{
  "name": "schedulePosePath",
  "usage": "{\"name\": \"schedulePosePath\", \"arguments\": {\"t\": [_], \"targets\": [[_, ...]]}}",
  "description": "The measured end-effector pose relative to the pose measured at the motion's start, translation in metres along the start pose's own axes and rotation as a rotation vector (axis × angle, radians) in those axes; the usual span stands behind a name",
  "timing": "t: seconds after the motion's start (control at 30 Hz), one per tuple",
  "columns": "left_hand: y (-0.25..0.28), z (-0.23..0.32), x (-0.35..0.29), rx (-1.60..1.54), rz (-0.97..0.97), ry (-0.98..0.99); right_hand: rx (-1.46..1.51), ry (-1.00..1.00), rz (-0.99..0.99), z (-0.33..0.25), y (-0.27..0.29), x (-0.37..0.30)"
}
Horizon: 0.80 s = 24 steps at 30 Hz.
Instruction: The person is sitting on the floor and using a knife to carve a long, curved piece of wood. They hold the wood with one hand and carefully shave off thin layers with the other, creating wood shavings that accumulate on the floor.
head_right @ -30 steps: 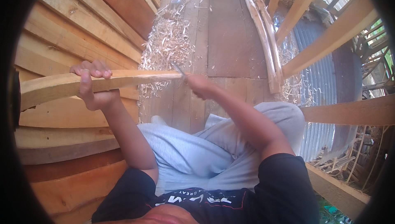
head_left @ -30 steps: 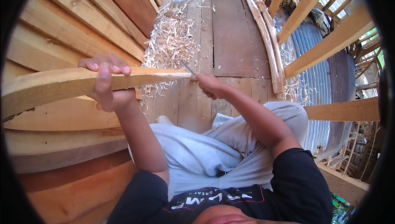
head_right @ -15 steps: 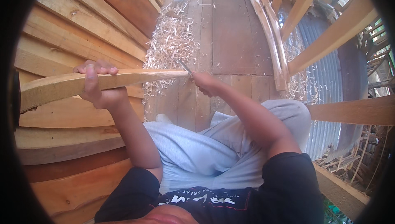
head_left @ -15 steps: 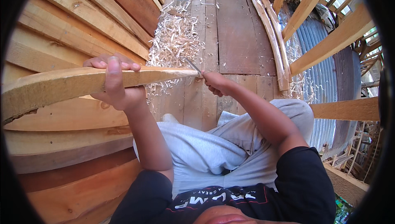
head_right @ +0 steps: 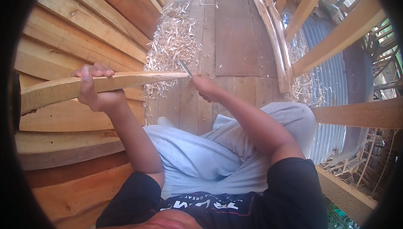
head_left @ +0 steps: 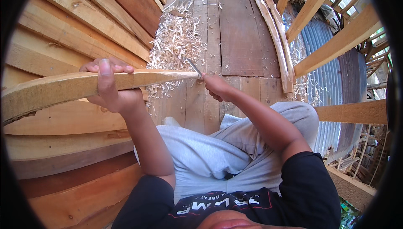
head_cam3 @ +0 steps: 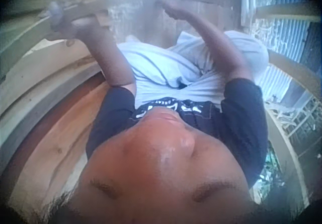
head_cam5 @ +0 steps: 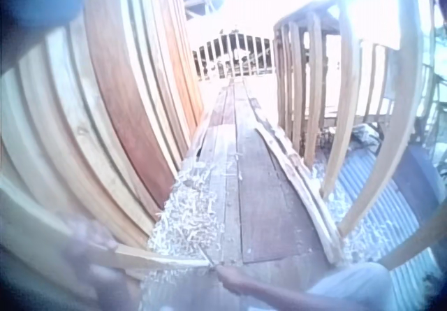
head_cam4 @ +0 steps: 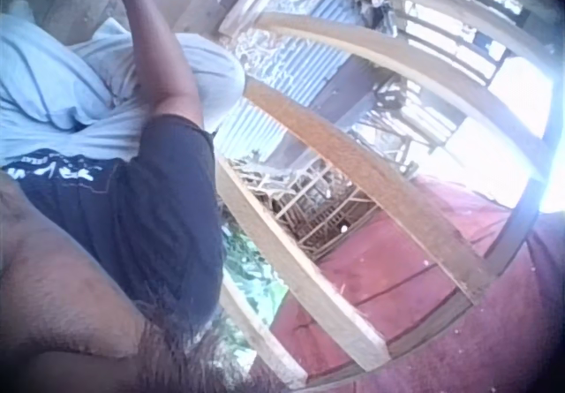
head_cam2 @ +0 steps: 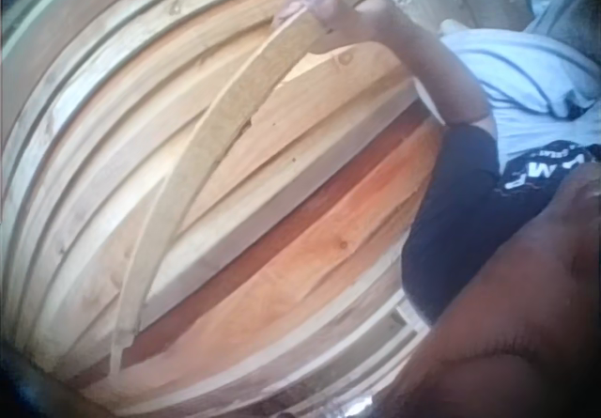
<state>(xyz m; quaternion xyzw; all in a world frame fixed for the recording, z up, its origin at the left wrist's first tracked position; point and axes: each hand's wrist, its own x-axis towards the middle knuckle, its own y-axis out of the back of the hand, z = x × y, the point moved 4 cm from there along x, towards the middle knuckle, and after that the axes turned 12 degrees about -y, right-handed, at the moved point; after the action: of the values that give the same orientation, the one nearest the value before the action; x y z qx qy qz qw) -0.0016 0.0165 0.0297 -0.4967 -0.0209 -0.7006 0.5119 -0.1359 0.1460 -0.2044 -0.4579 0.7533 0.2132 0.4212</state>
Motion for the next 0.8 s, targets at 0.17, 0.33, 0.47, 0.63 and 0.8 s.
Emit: {"name": "schedulePosePath", "arguments": {"t": [0.17, 0.33, 0.47, 0.63, 0.8], "targets": [[-0.002, 0.005, -0.003, 0.253, 0.07, -0.051, -0.007, 0.021, -0.121, -0.017, -0.017, -0.03], [-0.004, 0.005, 0.001, 0.218, 0.061, -0.081, -0.023, -0.004, -0.097, -0.01, -0.002, -0.007], [0.0, 0.002, 0.002, 0.187, 0.06, -0.082, -0.025, 0.008, -0.157, -0.036, -0.029, -0.044], [-0.006, 0.003, -0.004, 0.104, 0.04, -0.05, -0.077, 0.032, -0.143, -0.021, -0.005, -0.018], [-0.009, 0.006, -0.007, 0.062, 0.045, -0.029, -0.084, -0.016, -0.063, -0.03, -0.019, -0.045]]}}
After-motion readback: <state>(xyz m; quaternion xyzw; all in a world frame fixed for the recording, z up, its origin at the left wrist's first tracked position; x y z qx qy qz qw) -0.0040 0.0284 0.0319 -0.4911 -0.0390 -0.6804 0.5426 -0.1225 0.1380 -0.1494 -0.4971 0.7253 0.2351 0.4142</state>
